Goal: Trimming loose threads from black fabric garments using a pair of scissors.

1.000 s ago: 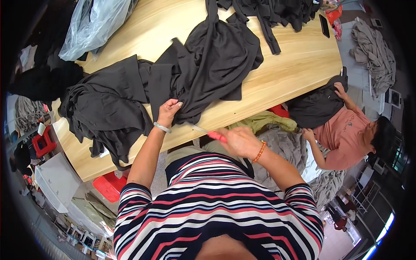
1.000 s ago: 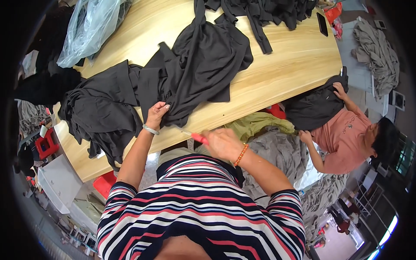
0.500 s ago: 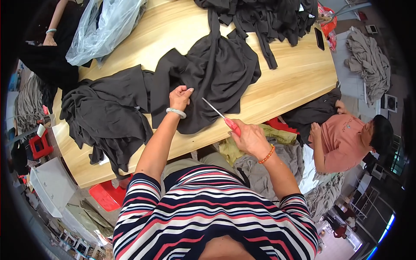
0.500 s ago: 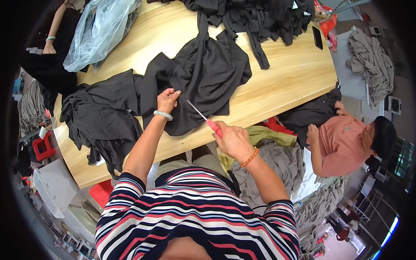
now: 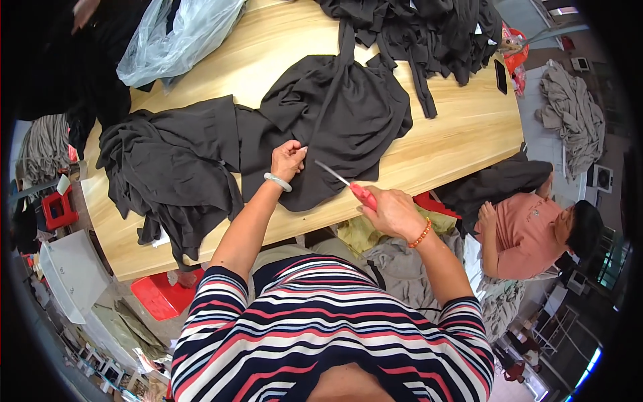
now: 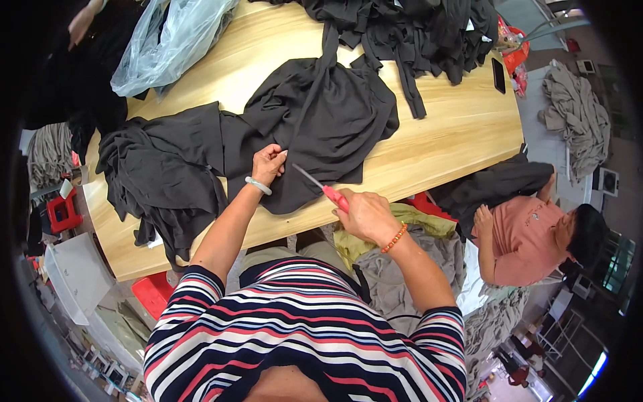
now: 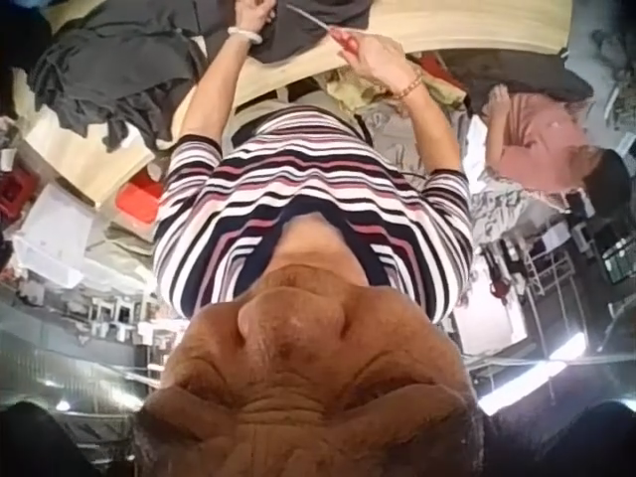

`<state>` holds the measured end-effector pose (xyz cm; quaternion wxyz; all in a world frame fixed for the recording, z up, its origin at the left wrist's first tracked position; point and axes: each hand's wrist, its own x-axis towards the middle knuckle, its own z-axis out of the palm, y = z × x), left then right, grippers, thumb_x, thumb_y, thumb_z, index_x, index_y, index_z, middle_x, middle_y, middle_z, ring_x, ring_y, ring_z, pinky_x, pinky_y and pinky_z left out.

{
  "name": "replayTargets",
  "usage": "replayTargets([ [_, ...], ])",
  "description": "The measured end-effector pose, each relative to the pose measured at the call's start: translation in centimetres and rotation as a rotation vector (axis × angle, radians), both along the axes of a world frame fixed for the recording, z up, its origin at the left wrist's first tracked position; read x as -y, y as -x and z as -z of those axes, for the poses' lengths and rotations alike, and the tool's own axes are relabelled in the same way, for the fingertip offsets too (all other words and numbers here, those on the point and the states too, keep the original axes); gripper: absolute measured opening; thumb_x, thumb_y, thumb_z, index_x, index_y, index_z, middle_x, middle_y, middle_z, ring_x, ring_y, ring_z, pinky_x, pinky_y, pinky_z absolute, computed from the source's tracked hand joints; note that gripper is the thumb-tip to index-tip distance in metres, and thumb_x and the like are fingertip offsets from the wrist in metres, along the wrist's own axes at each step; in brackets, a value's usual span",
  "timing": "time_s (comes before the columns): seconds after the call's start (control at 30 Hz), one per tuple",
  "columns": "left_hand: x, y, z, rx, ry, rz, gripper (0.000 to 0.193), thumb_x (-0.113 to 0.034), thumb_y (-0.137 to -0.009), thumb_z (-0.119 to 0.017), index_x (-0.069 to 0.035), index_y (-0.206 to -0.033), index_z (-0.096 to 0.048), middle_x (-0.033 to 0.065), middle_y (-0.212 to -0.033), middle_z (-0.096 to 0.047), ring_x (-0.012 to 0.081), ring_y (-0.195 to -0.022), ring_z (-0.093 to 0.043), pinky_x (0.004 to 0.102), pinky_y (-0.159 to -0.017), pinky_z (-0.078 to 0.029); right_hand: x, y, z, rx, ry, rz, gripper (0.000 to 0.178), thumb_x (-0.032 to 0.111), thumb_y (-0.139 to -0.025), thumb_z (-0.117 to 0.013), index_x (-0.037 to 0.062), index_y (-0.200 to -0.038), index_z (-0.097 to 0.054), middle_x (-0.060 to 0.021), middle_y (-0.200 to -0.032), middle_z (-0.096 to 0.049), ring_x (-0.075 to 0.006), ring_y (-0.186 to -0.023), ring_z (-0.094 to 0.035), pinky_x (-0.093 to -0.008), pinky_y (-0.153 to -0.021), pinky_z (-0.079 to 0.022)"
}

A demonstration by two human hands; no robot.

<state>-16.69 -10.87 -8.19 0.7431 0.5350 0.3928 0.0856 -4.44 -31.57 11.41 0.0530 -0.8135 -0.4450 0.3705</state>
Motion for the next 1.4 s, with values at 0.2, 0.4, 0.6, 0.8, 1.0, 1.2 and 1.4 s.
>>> replayTargets([
  [0.2,0.3,0.2,0.3,0.034,0.007,0.016,0.011,-0.014,-0.087,-0.067,-0.007,-0.085,-0.060,-0.0040,-0.064,-0.057,0.0034,-0.049,-0.052,0.0181,-0.044,-0.039,-2.7,-0.6,0.6,0.015,-0.063,0.052,0.039,0.033,-0.087,-0.060,0.0107,-0.119,-0.056,-0.0229,-0.086,-0.066,-0.0424,-0.084,-0.063,-0.0488,-0.076,-0.050],
  [0.4,0.7,0.5,-0.2,0.034,-0.002,-0.052,0.014,-0.015,-0.087,-0.069,-0.004,-0.090,-0.061,-0.0028,-0.065,-0.058,0.0050,-0.048,-0.052,0.0201,-0.043,-0.039,0.7,-0.4,1.0,-0.049,-0.090,0.062,0.035,0.026,-0.086,-0.062,0.0153,-0.119,-0.058,-0.0185,-0.087,-0.067,-0.0387,-0.083,-0.064,-0.0459,-0.074,-0.051],
  [0.6,-0.4,2.9,-3.5,-0.105,-1.085,-0.214,0.016,-0.010,-0.080,-0.069,-0.009,-0.096,-0.068,0.0126,-0.113,-0.059,0.0285,-0.106,-0.053,0.0402,-0.089,-0.041,3.0,-0.9,3.7,-0.028,-0.258,0.265,0.035,0.027,-0.088,-0.061,0.0166,-0.121,-0.056,-0.0183,-0.090,-0.067,-0.0395,-0.084,-0.064,-0.0464,-0.075,-0.051],
  [0.8,-6.4,4.0,-2.2,-0.245,-1.202,-0.172,0.016,-0.011,-0.070,-0.071,-0.012,-0.086,-0.065,0.0057,-0.095,-0.064,0.0310,-0.092,-0.057,0.0474,-0.078,-0.042,0.5,-0.3,2.6,-0.010,-0.273,0.284,0.036,0.025,-0.088,-0.063,0.0154,-0.122,-0.057,-0.0175,-0.092,-0.067,-0.0379,-0.086,-0.064,-0.0443,-0.075,-0.052],
  [1.0,-4.8,2.5,-3.0,-0.251,-1.118,-0.038,0.017,-0.007,-0.070,-0.067,-0.011,-0.087,-0.067,0.0184,-0.119,-0.055,0.0378,-0.100,-0.057,0.0471,-0.083,-0.049,-0.9,-0.4,2.4,0.017,-0.245,0.322,0.039,0.016,-0.087,-0.063,0.0088,-0.124,-0.058,-0.0196,-0.102,-0.067,-0.0363,-0.094,-0.065,-0.0382,-0.081,-0.051],
  [1.2,-5.2,1.8,-3.2,0.026,-0.665,0.132,0.013,-0.011,-0.073,-0.067,-0.004,-0.084,-0.065,0.0160,-0.079,-0.067,0.0359,-0.079,-0.064,0.0430,-0.070,-0.051,-2.9,-2.0,5.1,-0.030,-0.408,0.340,0.038,0.008,-0.089,-0.062,0.0013,-0.126,-0.057,-0.0044,-0.094,-0.065,-0.0093,-0.072,-0.060,-0.0259,-0.068,-0.051],
  [1.4,-5.4,7.4,-18.9,0.584,-0.386,0.144,0.011,-0.005,-0.076,-0.067,-0.001,-0.078,-0.057,0.0068,-0.069,-0.057,0.0180,-0.061,-0.055,0.0289,-0.059,-0.045,-8.2,-2.5,1.7,0.074,-0.504,0.333,0.041,0.005,-0.091,-0.058,0.0014,-0.131,-0.053,-0.0093,-0.119,-0.064,-0.0169,-0.097,-0.063,-0.0287,-0.084,-0.049],
])
